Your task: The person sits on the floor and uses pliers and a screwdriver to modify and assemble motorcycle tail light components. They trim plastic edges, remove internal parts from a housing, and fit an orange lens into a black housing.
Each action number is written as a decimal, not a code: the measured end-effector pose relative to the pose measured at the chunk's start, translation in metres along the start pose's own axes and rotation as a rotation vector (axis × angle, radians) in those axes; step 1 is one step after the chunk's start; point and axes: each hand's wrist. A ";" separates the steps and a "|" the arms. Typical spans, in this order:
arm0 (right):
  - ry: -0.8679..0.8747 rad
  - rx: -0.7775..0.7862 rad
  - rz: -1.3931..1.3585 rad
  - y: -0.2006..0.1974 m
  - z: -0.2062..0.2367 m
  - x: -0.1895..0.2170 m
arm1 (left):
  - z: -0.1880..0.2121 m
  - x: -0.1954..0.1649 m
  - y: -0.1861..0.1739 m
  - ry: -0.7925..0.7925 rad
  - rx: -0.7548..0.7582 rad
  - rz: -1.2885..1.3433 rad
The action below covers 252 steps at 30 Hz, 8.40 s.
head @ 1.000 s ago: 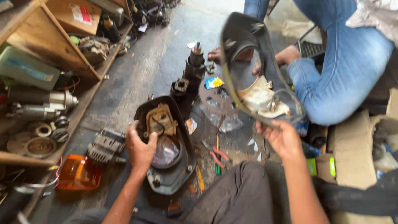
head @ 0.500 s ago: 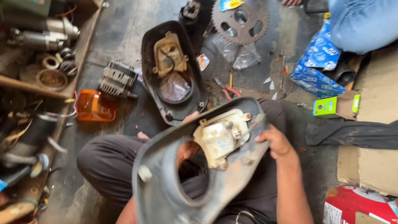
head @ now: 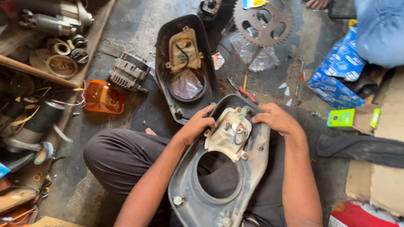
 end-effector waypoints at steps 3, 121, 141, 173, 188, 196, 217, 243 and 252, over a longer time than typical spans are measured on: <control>-0.118 -0.134 -0.039 0.006 -0.005 0.001 | -0.002 0.004 0.000 -0.034 -0.192 0.079; -0.172 0.071 1.463 0.096 0.099 0.119 | 0.073 -0.008 -0.039 0.231 -0.480 -0.389; -0.447 -0.614 0.358 0.160 0.108 0.107 | 0.073 0.002 -0.039 0.268 -0.833 -0.585; -0.784 -0.438 0.172 0.192 0.042 0.059 | 0.075 -0.003 -0.023 0.376 -0.872 -0.806; -0.674 -0.455 0.115 0.193 0.041 0.059 | 0.075 -0.012 -0.021 0.431 -0.844 -0.772; -0.966 -0.434 0.269 0.189 0.041 0.065 | 0.069 -0.016 -0.014 0.401 -0.852 -0.797; -0.731 -0.545 0.117 0.159 0.054 0.053 | 0.043 -0.011 0.017 0.496 -0.762 -0.858; -0.627 -0.494 -0.019 0.164 0.059 0.053 | 0.046 -0.012 0.010 0.518 -0.776 -0.873; -0.806 -0.565 0.169 0.172 0.058 0.049 | 0.057 -0.020 0.009 0.481 -0.784 -0.765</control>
Point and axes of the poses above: each hand's wrist, its own z-axis away from the middle knuckle, its own y-axis out of the palm, x = y × z, and after that the axes turned 4 degrees about -z, right-handed
